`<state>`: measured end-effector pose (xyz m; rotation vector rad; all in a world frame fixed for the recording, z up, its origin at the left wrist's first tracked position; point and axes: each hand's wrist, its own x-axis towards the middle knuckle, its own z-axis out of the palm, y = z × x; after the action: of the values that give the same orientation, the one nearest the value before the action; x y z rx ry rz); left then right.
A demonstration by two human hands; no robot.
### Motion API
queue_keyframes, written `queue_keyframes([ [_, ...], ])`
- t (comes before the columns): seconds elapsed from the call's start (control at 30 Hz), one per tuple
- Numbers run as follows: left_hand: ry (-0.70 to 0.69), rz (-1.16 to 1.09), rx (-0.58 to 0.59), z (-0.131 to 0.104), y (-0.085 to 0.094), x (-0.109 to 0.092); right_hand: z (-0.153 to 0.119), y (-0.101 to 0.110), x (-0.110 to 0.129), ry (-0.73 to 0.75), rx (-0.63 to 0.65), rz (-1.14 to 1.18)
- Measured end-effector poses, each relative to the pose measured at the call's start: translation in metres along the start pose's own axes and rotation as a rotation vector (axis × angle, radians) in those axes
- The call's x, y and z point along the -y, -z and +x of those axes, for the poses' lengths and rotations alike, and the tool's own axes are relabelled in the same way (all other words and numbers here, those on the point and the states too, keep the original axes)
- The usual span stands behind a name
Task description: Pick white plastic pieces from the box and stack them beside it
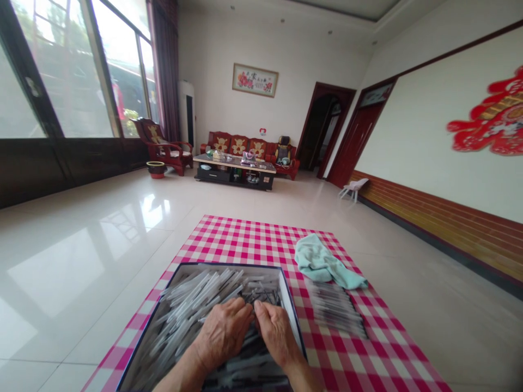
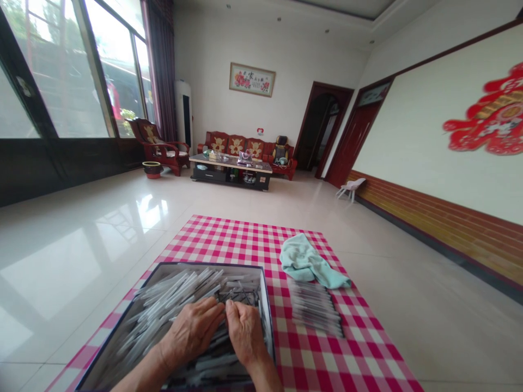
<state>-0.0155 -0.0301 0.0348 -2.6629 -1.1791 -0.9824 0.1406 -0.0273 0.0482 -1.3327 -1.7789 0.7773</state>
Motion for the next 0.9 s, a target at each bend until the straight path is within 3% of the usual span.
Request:
queue_keyframes([
  [0.13,0.007,-0.010,-0.020,0.0005,-0.0013,-0.0011,-0.0011,0.0029,0.0008,-0.052,-0.014,0.075],
  [0.23,0.029,-0.033,0.000,-0.0009,-0.0006,-0.0007,-0.0025,0.0028,0.0009,0.054,-0.076,-0.014],
  [0.33,0.057,-0.068,0.035,-0.0022,0.0016,0.0006,-0.0027,0.0004,0.0000,0.180,-0.069,-0.151],
  [0.43,0.056,-0.083,0.059,-0.0024,0.0038,0.0010,-0.0019,-0.0019,-0.0018,0.215,-0.052,-0.212],
  [0.8,0.008,-0.011,0.042,0.0026,0.0049,-0.0037,0.0020,-0.0008,-0.0011,-0.065,0.061,-0.006],
  [0.9,0.001,0.016,-0.018,0.0057,0.0066,-0.0054,0.0033,-0.0010,-0.0024,-0.120,0.054,0.080],
])
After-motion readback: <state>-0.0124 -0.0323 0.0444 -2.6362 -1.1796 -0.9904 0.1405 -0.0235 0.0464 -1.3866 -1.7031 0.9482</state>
